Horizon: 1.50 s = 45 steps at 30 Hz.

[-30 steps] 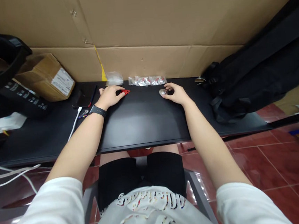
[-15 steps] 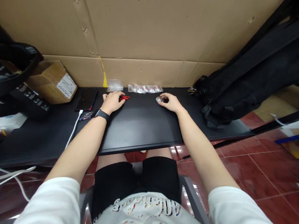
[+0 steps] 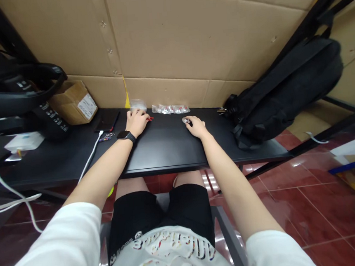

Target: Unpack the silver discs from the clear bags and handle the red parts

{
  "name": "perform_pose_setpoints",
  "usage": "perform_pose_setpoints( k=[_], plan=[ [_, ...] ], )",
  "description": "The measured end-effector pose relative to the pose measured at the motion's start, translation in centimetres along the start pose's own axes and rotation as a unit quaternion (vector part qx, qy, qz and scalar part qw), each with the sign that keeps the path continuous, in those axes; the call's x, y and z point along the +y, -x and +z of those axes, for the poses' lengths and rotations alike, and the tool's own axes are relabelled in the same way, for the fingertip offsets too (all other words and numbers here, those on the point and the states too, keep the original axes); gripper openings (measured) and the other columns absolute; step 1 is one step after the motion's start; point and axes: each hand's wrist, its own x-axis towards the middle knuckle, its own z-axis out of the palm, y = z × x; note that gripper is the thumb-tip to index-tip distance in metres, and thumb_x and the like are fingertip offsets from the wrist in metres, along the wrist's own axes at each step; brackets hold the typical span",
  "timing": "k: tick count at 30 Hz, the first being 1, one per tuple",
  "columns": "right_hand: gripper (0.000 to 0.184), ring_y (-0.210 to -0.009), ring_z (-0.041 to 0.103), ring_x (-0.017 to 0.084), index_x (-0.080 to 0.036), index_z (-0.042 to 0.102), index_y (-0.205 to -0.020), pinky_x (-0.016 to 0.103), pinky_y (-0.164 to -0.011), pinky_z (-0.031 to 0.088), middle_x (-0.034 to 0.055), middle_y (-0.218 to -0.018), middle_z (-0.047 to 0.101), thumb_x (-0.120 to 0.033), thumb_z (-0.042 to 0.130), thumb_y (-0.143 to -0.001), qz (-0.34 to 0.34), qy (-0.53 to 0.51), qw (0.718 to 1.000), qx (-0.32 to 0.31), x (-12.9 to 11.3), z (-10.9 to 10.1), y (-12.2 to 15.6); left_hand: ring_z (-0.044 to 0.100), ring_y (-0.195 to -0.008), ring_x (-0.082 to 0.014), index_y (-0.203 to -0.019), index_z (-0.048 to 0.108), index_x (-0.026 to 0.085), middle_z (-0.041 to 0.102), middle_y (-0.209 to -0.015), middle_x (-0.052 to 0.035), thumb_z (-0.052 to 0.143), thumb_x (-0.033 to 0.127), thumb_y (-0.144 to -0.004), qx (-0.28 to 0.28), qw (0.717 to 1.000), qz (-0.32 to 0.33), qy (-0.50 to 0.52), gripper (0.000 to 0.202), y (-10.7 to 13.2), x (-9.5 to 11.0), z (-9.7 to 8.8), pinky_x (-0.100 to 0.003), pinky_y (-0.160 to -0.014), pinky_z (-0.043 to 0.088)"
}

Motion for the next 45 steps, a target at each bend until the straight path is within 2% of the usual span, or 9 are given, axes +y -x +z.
perform_pose_setpoints(
  k=[4, 8, 16, 23, 29, 32, 35, 39, 45],
  plan=[
    [0.044, -0.132, 0.048, 0.032, -0.030, 0.056, -0.137, 0.056, -0.103, 0.040, 0.0112, -0.145, 0.053, -0.029, 0.051, -0.093, 0.012, 0.010, 1.000, 0.001, -0.4, 0.2, 0.9, 0.040, -0.127, -0.0332, -0.099, 0.074, 0.029, 0.065, -0.121, -0.0098, 0.052, 0.034, -0.095, -0.005, 0.999, -0.031, 0.011, 0.022, 0.0, -0.1, -0.1, -0.052, -0.100, 0.024],
    [0.043, -0.131, 0.048, 0.032, -0.030, 0.058, -0.135, 0.055, -0.103, 0.039, 0.0112, -0.144, 0.053, -0.029, 0.052, -0.093, 0.017, 0.012, 1.000, 0.006, -0.6, 0.2, 1.0, 0.041, -0.126, -0.0327, -0.097, 0.073, 0.027, 0.065, -0.119, -0.0109, 0.049, 0.034, -0.097, 0.002, 0.999, -0.029, 0.017, 0.025, 0.0, -0.1, -0.2, -0.051, -0.099, 0.024],
    [0.015, -0.110, 0.060, 0.027, -0.023, 0.070, -0.094, 0.045, -0.094, 0.044, 0.0059, -0.114, 0.069, -0.034, 0.067, -0.084, 0.036, -0.042, 0.998, 0.032, 0.1, -0.2, -1.5, 0.049, -0.121, -0.0315, -0.103, 0.067, 0.025, 0.068, -0.117, -0.0115, 0.044, 0.033, -0.099, 0.035, 0.997, -0.053, 0.048, 0.025, -0.3, 0.1, -0.5, -0.047, -0.096, 0.027],
    [0.022, -0.088, 0.065, 0.021, -0.022, 0.066, -0.078, 0.033, -0.085, 0.049, 0.0025, -0.091, 0.072, -0.039, 0.077, -0.068, 0.047, -0.144, 0.988, 0.030, 1.6, 0.5, -4.0, 0.062, -0.115, -0.0279, -0.095, 0.068, 0.025, 0.075, -0.113, -0.0060, 0.054, 0.031, -0.093, 0.064, 0.983, -0.123, 0.118, 0.016, -0.9, -0.9, -1.0, -0.043, -0.097, 0.036],
    [0.035, -0.082, 0.067, 0.019, -0.022, 0.067, -0.091, 0.028, -0.077, 0.051, 0.0004, -0.085, 0.072, -0.035, 0.081, -0.062, 0.073, -0.160, 0.984, 0.007, 2.4, 0.2, -5.4, 0.070, -0.103, -0.0229, -0.097, 0.069, 0.025, 0.077, -0.105, -0.0024, 0.062, 0.025, -0.086, 0.080, 0.969, -0.140, 0.190, 0.014, -1.3, -1.6, -1.0, -0.035, -0.094, 0.047],
    [0.049, -0.080, 0.067, 0.018, -0.023, 0.065, -0.108, 0.028, -0.075, 0.050, 0.0000, -0.088, 0.071, -0.030, 0.080, -0.062, 0.095, -0.138, 0.986, 0.014, 1.8, 0.0, -6.0, 0.069, -0.105, -0.0225, -0.105, 0.069, 0.025, 0.077, -0.105, -0.0026, 0.059, 0.023, -0.088, 0.069, 0.971, -0.113, 0.200, 0.020, -1.4, -1.6, -1.0, -0.035, -0.098, 0.047],
    [0.051, -0.088, 0.068, 0.022, -0.027, 0.064, -0.115, 0.030, -0.074, 0.050, 0.0024, -0.097, 0.071, -0.030, 0.076, -0.066, 0.107, -0.060, 0.992, 0.031, 0.4, 0.0, -6.1, 0.067, -0.110, -0.0242, -0.106, 0.070, 0.026, 0.076, -0.105, -0.0031, 0.056, 0.024, -0.090, 0.058, 0.977, -0.077, 0.193, 0.022, -1.5, -1.4, -1.0, -0.037, -0.100, 0.046],
    [0.047, -0.093, 0.069, 0.025, -0.029, 0.066, -0.113, 0.032, -0.074, 0.050, 0.0043, -0.100, 0.072, -0.034, 0.077, -0.068, 0.113, -0.030, 0.993, 0.017, -0.9, -0.3, -5.8, 0.066, -0.109, -0.0258, -0.097, 0.073, 0.027, 0.077, -0.107, -0.0032, 0.056, 0.027, -0.091, 0.041, 0.983, -0.042, 0.175, 0.017, -1.8, -0.6, -1.1, -0.040, -0.099, 0.045],
    [0.042, -0.091, 0.071, 0.025, -0.029, 0.068, -0.103, 0.032, -0.073, 0.048, 0.0014, -0.093, 0.075, -0.041, 0.084, -0.066, 0.121, -0.045, 0.992, 0.012, -0.5, -1.1, -5.7, 0.066, -0.102, -0.0261, -0.090, 0.072, 0.027, 0.077, -0.099, -0.0027, 0.061, 0.031, -0.090, 0.009, 0.984, -0.054, 0.170, 0.012, -1.9, 1.1, -1.3, -0.040, -0.092, 0.043]
  ],
)
